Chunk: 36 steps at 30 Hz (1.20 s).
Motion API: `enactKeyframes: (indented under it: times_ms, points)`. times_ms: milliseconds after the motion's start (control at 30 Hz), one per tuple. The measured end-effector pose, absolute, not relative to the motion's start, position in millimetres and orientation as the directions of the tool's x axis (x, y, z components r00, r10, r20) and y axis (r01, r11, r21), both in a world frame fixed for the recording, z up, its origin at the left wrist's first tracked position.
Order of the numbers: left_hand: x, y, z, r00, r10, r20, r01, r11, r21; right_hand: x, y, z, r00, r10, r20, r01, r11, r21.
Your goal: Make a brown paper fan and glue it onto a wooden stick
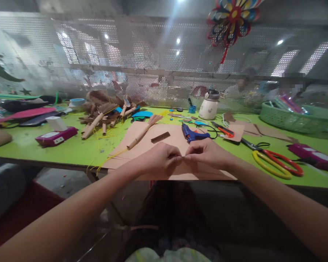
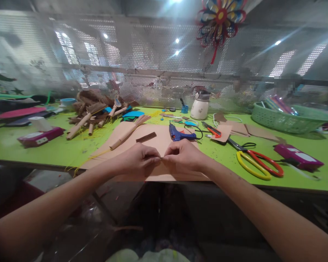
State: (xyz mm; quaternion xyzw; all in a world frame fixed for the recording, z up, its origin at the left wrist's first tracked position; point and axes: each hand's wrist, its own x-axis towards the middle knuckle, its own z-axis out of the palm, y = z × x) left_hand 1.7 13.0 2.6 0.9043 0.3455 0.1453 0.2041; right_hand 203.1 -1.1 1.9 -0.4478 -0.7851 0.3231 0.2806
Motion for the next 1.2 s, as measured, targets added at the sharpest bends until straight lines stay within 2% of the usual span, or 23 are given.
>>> enactKeyframes:
  times_ms: [100, 233, 400, 500, 667, 867, 1067, 1200]
  points:
    - [1.9, 15.1, 1.0, 0.716, 0.684, 0.137, 0.558, -0.679, 0.477, 203.6, 0.1, -0.3, -0.435, 0.876, 0.208, 0.552, 0.442, -0.707]
    - [2.3, 17.1, -1.4, 0.701, 0.698, 0.144, 0.519, -0.638, 0.569, 204.6, 2.5, -2.4, -0.447, 0.858, 0.255, 0.576, 0.493, -0.652]
    - [1.7, 19.1, -2.4, 0.707, 0.686, 0.172, 0.439, -0.616, 0.654, 210.2, 7.0, -3.4, -0.459, 0.875, 0.152, 0.518, 0.403, -0.755]
    - [-0.5, 22.0, -1.9, 0.718, 0.661, 0.217, 0.404, -0.650, 0.644, 212.1, 6.3, -3.9, -0.427, 0.891, 0.153, 0.471, 0.363, -0.804]
    - [-7.1, 24.4, -0.8, 0.679, 0.718, 0.154, 0.468, -0.584, 0.663, 209.9, 3.6, -7.1, -0.331, 0.925, 0.188, 0.489, 0.338, -0.804]
    - [-8.1, 25.6, -1.2, 0.680, 0.720, 0.138, 0.477, -0.577, 0.663, 209.3, 6.7, -11.8, -0.284, 0.940, 0.190, 0.530, 0.319, -0.786]
    - [-13.3, 27.5, -3.4, 0.645, 0.761, 0.078, 0.518, -0.510, 0.687, 219.7, 11.1, -7.1, -0.418, 0.893, 0.167, 0.492, 0.377, -0.784]
    - [-19.1, 29.6, -3.5, 0.658, 0.749, 0.073, 0.520, -0.522, 0.675, 222.9, 10.8, -4.5, -0.443, 0.887, 0.130, 0.519, 0.372, -0.769]
